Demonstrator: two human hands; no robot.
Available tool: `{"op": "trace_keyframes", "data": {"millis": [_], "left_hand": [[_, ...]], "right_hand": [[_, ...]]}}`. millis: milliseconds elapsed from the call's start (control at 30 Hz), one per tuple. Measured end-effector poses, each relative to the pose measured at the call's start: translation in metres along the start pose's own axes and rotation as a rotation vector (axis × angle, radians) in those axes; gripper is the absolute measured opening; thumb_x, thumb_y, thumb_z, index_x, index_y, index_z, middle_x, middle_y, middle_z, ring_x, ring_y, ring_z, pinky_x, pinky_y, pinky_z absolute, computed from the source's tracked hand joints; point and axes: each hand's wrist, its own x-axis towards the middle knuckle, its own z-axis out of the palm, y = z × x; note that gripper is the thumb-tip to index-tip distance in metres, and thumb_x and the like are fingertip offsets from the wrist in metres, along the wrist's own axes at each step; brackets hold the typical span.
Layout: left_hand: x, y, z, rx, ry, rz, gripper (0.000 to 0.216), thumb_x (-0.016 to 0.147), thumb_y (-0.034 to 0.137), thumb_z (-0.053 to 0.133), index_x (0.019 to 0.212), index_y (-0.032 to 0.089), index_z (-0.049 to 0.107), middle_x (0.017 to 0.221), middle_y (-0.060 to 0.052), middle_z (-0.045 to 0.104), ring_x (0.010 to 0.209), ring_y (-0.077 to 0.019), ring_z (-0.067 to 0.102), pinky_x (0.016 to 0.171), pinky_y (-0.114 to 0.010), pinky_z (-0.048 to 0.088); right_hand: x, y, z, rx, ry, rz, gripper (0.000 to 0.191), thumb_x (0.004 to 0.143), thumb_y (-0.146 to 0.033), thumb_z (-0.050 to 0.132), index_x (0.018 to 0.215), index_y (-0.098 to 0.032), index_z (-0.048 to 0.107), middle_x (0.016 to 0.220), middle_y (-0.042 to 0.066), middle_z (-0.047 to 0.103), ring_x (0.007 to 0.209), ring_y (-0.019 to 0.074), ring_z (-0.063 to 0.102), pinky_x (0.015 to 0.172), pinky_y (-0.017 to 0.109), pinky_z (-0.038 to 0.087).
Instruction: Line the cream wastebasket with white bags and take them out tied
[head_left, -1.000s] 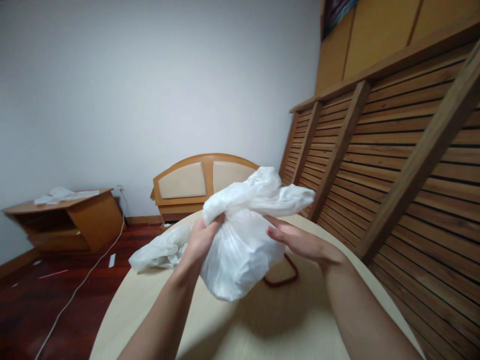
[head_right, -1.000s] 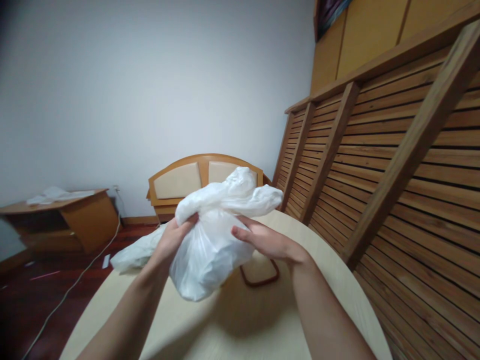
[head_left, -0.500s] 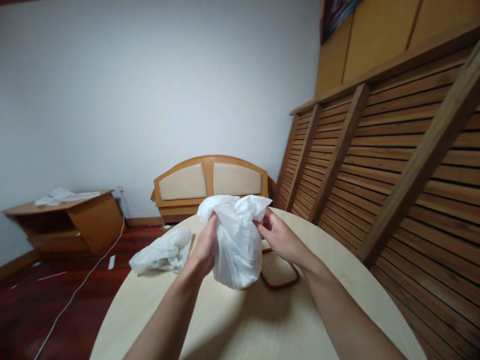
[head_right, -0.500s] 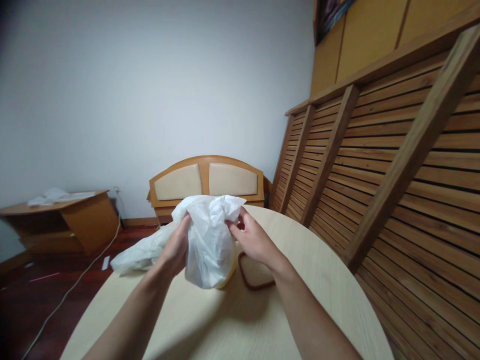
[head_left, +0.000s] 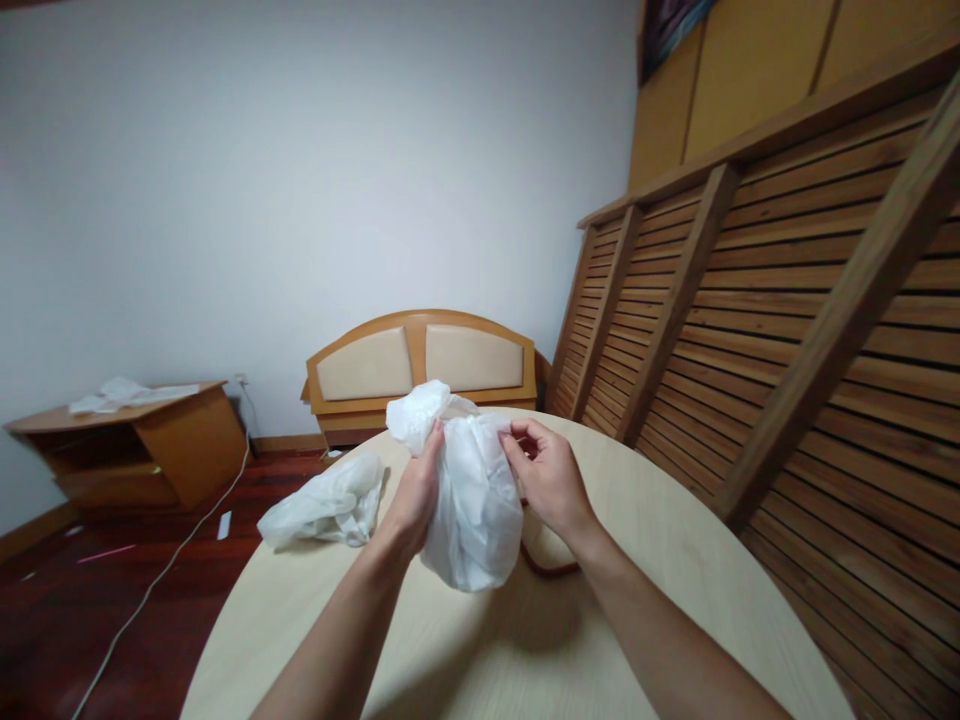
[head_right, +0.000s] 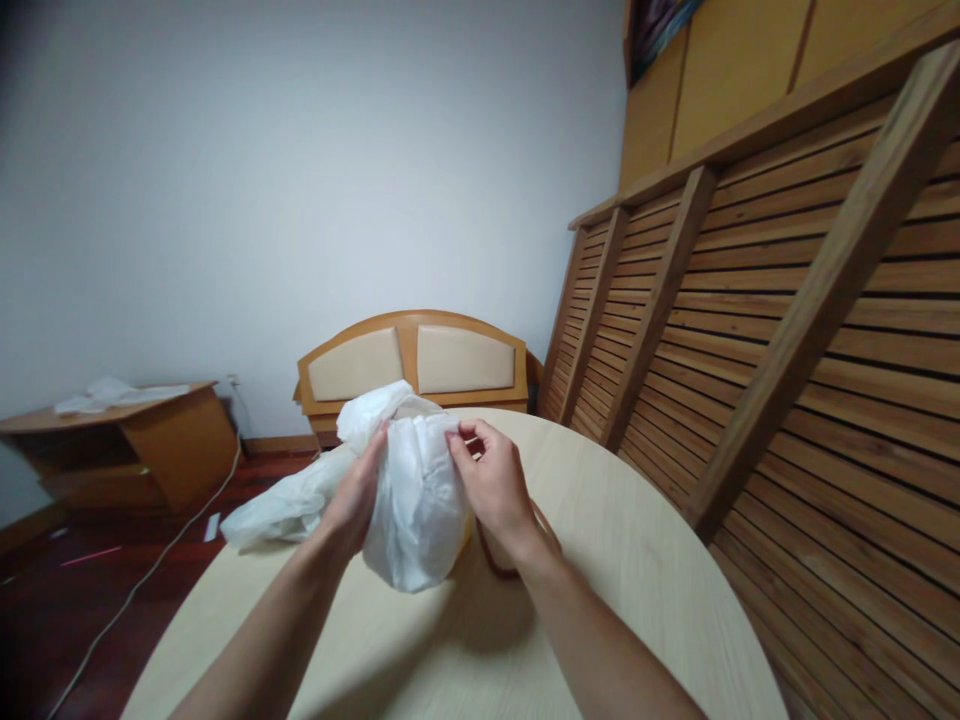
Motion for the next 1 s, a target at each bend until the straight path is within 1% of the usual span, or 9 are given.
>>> {"op": "trace_keyframes", "data": {"millis": [167, 300, 433, 533, 600, 733, 833, 900, 1000], "left_hand": [[-0.016, 0.005, 0.006, 0.287, -0.059, 0.050, 0.066, 0.062, 0.052, 0.089, 0.112, 0.012, 0.072, 0.113, -0.017, 0.075, 0.102, -0.0346, 0.072, 0.086, -0.039, 0.058], [-0.020, 0.008, 0.006, 0.301, -0.079, 0.037, 0.065, 0.056, 0.044, 0.092, 0.107, 0.011, 0.072, 0.106, -0.017, 0.076, 0.093, -0.0318, 0.072, 0.080, -0.037, 0.059], [-0.014, 0.006, 0.004, 0.273, 0.026, 0.095, 0.055, 0.059, 0.040, 0.088, 0.103, 0.010, 0.072, 0.099, -0.013, 0.076, 0.084, -0.0260, 0.072, 0.076, -0.032, 0.058], [-0.013, 0.009, 0.006, 0.234, 0.133, 0.134, 0.047, 0.057, 0.033, 0.085, 0.096, 0.011, 0.072, 0.088, -0.008, 0.075, 0.073, -0.0216, 0.069, 0.066, -0.028, 0.056], [-0.013, 0.020, 0.009, 0.179, 0.194, 0.166, 0.045, 0.055, 0.031, 0.084, 0.093, 0.012, 0.071, 0.082, -0.005, 0.074, 0.067, -0.0196, 0.068, 0.061, -0.026, 0.055], [-0.001, 0.054, 0.013, 0.069, 0.254, 0.288, 0.035, 0.054, 0.029, 0.083, 0.081, 0.012, 0.070, 0.072, -0.001, 0.070, 0.061, -0.0156, 0.065, 0.057, -0.022, 0.052], [0.024, 0.074, 0.011, -0.001, 0.299, 0.441, 0.032, 0.057, 0.030, 0.082, 0.081, 0.013, 0.071, 0.077, -0.002, 0.072, 0.065, -0.0163, 0.067, 0.057, -0.022, 0.053], [0.042, 0.076, 0.008, -0.011, 0.297, 0.516, 0.035, 0.061, 0.030, 0.082, 0.090, 0.013, 0.073, 0.090, -0.005, 0.075, 0.076, -0.0195, 0.071, 0.064, -0.023, 0.056], [0.063, 0.060, 0.000, 0.064, 0.286, 0.481, 0.047, 0.066, 0.032, 0.083, 0.108, 0.015, 0.071, 0.112, -0.009, 0.075, 0.097, -0.0240, 0.072, 0.078, -0.027, 0.058]], "right_hand": [[-0.005, 0.000, 0.006, 0.016, 0.040, 0.004, 0.018, 0.082, -0.037, 0.068, 0.083, -0.020, 0.065, 0.081, 0.004, 0.070, 0.068, 0.0177, 0.063, 0.064, 0.029, 0.050], [-0.001, -0.002, 0.003, 0.208, 0.030, 0.053, 0.025, 0.080, -0.043, 0.071, 0.085, -0.020, 0.063, 0.080, 0.002, 0.069, 0.069, 0.0168, 0.063, 0.064, 0.028, 0.050], [0.002, -0.007, 0.000, 0.404, 0.022, 0.147, 0.035, 0.077, -0.051, 0.075, 0.092, -0.022, 0.061, 0.079, 0.001, 0.070, 0.066, 0.0158, 0.063, 0.061, 0.026, 0.049], [0.001, -0.011, -0.001, 0.445, 0.014, 0.164, 0.038, 0.076, -0.053, 0.076, 0.093, -0.023, 0.058, 0.076, -0.001, 0.069, 0.064, 0.0154, 0.062, 0.059, 0.026, 0.048], [0.001, -0.012, -0.002, 0.444, 0.025, 0.152, 0.037, 0.080, -0.054, 0.072, 0.096, -0.024, 0.058, 0.076, -0.001, 0.069, 0.066, 0.0159, 0.063, 0.062, 0.027, 0.049], [0.007, 0.000, -0.009, 0.295, 0.111, 0.108, 0.031, 0.088, -0.051, 0.060, 0.099, -0.022, 0.058, 0.078, 0.000, 0.069, 0.075, 0.0174, 0.066, 0.072, 0.031, 0.050], [0.012, 0.018, -0.013, 0.028, 0.020, 0.164, 0.020, 0.087, -0.040, 0.058, 0.095, -0.021, 0.059, 0.082, 0.002, 0.069, 0.078, 0.0181, 0.067, 0.075, 0.033, 0.051], [0.012, 0.030, -0.012, -0.112, -0.061, 0.214, 0.016, 0.084, -0.033, 0.060, 0.093, -0.020, 0.061, 0.090, 0.005, 0.071, 0.081, 0.0188, 0.067, 0.078, 0.035, 0.052], [0.008, 0.045, -0.009, -0.185, -0.068, 0.246, 0.024, 0.081, -0.033, 0.068, 0.101, -0.019, 0.064, 0.107, 0.011, 0.072, 0.089, 0.0214, 0.068, 0.083, 0.040, 0.052]]}}
